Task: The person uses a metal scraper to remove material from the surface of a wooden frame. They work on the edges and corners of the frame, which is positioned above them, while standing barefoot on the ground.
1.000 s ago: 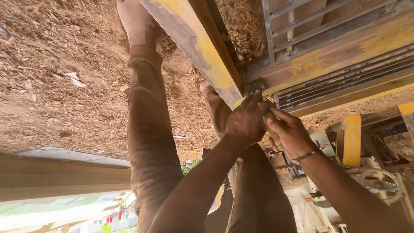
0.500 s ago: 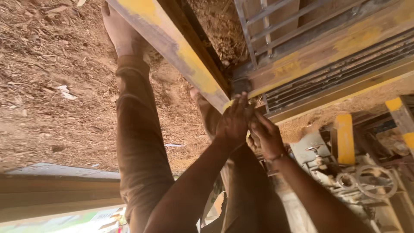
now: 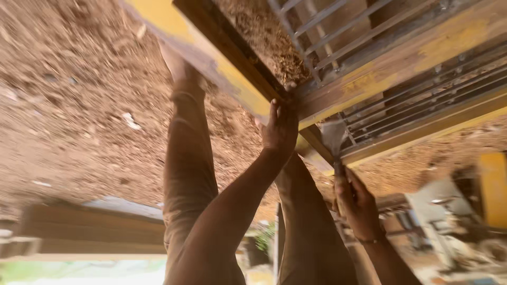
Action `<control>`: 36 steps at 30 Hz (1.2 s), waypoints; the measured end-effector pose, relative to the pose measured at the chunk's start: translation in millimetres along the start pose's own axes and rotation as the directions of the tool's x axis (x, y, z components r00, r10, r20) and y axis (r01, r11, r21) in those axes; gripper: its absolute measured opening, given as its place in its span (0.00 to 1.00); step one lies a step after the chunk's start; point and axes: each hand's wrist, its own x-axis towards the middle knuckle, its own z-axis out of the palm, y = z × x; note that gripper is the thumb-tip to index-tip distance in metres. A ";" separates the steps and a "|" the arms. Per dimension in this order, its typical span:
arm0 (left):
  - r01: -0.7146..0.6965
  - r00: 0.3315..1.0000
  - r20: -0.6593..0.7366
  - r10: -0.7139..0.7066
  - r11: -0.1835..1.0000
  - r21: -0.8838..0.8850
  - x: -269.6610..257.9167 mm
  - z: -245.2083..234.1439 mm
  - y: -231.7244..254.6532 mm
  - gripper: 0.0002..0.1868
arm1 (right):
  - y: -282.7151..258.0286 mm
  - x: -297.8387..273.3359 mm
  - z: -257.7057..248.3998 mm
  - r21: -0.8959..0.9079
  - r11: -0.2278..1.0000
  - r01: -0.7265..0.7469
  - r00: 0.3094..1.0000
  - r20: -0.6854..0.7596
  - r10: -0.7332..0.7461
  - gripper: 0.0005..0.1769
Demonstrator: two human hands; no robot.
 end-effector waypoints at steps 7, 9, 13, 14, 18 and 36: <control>-0.237 0.949 0.273 0.160 0.930 0.281 11.5 -34.2 -65.3 0.29 | 21.7 -10.9 28.8 0.073 0.986 -0.153 0.983 0.109 0.144 0.35; -0.280 0.949 0.242 0.205 0.898 0.338 15.4 -63.3 -104.6 0.30 | 19.6 1.3 44.8 0.100 0.973 -0.206 0.974 0.116 0.194 0.34; -0.196 0.974 0.184 0.135 0.907 0.374 32.6 -136.1 -180.4 0.35 | 14.2 20.6 72.8 0.216 0.943 -0.251 0.965 0.136 0.226 0.33; -0.174 0.976 0.194 0.103 0.902 0.394 35.3 -153.2 -198.1 0.35 | 13.2 21.4 78.0 0.216 0.936 -0.276 0.959 0.119 0.256 0.34; -0.229 0.969 0.220 0.114 0.751 0.620 43.2 -186.9 -259.6 0.32 | 5.2 26.5 90.4 0.274 0.904 -0.329 0.944 0.073 0.322 0.34; 0.137 0.984 0.038 -0.176 0.868 0.477 31.6 -212.0 -213.2 0.44 | 1.8 40.4 92.0 0.131 0.925 -0.356 0.933 0.000 0.360 0.29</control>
